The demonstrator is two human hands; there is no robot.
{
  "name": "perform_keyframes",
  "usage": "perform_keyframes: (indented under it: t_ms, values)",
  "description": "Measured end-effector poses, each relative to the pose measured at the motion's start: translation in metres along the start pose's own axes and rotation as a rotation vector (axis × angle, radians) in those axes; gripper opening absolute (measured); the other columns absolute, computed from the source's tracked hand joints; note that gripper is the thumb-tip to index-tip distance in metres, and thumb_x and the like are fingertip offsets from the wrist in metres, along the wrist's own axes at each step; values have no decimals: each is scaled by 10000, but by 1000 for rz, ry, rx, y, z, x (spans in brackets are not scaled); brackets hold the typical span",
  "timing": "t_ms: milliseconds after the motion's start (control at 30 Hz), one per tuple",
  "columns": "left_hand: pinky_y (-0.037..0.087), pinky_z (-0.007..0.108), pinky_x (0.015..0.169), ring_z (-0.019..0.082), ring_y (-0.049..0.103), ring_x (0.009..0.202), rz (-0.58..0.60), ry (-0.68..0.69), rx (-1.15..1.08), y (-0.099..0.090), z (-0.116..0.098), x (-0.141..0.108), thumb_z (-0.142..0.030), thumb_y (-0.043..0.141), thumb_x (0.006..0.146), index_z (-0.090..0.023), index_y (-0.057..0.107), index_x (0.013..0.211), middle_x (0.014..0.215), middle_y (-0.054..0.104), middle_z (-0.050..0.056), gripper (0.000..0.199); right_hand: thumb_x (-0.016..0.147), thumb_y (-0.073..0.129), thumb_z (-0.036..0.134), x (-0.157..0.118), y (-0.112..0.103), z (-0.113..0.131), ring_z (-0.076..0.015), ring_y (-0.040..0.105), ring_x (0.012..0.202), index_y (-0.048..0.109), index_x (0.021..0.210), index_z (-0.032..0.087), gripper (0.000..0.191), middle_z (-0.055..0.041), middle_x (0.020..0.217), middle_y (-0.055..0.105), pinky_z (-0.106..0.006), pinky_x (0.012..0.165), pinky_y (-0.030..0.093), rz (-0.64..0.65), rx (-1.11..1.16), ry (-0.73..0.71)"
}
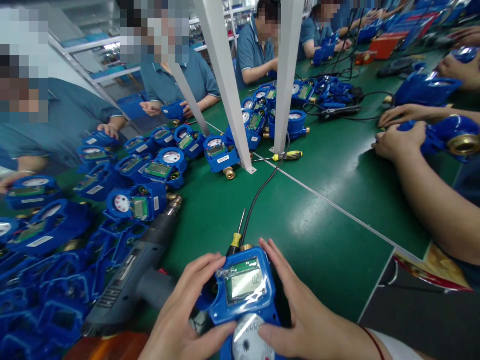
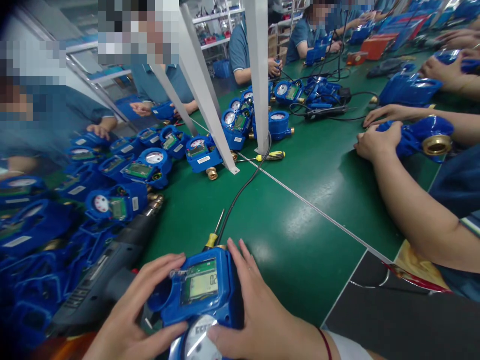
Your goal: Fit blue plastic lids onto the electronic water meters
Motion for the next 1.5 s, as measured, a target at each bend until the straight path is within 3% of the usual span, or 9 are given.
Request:
perform_keyframes:
  t_ms: [200,267,367,433,567,700,1067,1233,1500]
  values:
    - [464,303,996,210,487,1244,117,68,76,-7,6,9,-451,639,789,-259,337,1364,1350,436,95,678,611,754,540,0,9,-13,-340,-69,1434,-18,1501,149,1242,-163,1556,-113,-543,1143,92,-31,92,95]
    - [466,303,995,211,494,1235,142,84,76,-9,6,13,-448,643,782,-252,342,1357,1340,447,97,678,576,782,511,1,12,-14,-346,54,1432,-48,1498,155,1291,-185,1546,-40,-516,1143,140,-33,184,125]
    - [461,267,996,192,513,1216,156,106,40,-10,4,19,-433,645,786,-240,361,1341,1322,484,88,652,578,792,461,2,12,-9,-313,315,1346,-107,1488,174,1311,-188,1477,209,-484,1127,211,-20,301,122]
    - [464,247,989,186,530,1197,144,132,24,-10,1,23,-441,652,780,-231,384,1329,1313,501,85,646,577,791,442,2,11,-4,-309,357,1311,-83,1492,164,1296,-187,1429,299,-484,1116,230,-16,313,121]
    - [483,284,980,212,546,1175,129,212,101,-9,-4,31,-458,682,749,-223,407,1325,1296,526,93,680,563,776,398,4,9,3,-331,345,1306,-34,1496,116,1268,-208,1418,317,-483,1109,241,-29,284,164]
    - [479,265,978,208,552,1172,169,269,142,-11,-6,35,-462,682,749,-214,411,1331,1296,532,94,688,566,757,362,4,11,2,-339,327,1312,-31,1500,157,1240,-181,1429,317,-482,1101,257,-44,255,175]
    - [461,252,981,202,551,1183,283,283,253,-18,-4,35,-461,646,788,-258,396,1366,1390,442,74,661,570,754,410,5,16,-5,-377,309,1333,-65,1495,199,1254,-195,1461,274,-498,1084,285,-18,180,175]
    - [470,207,953,186,567,1157,315,352,246,-20,-8,40,-436,634,801,-269,408,1367,1386,428,65,632,584,758,466,5,13,-2,-395,259,1361,-63,1495,192,1257,-214,1478,240,-495,1074,294,-3,191,177]
    - [523,283,915,233,539,1184,289,399,242,-19,-14,36,-347,629,809,-304,432,1355,1414,386,73,582,577,776,450,7,17,-4,-409,226,1367,-94,1487,233,1278,-194,1492,213,-499,1063,292,2,191,194]
Point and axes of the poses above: each hand's wrist, its own x-axis towards the middle knuckle, its own y-axis out of the palm, z = x × y, the point moved 3 cm from there along x, towards the middle knuckle
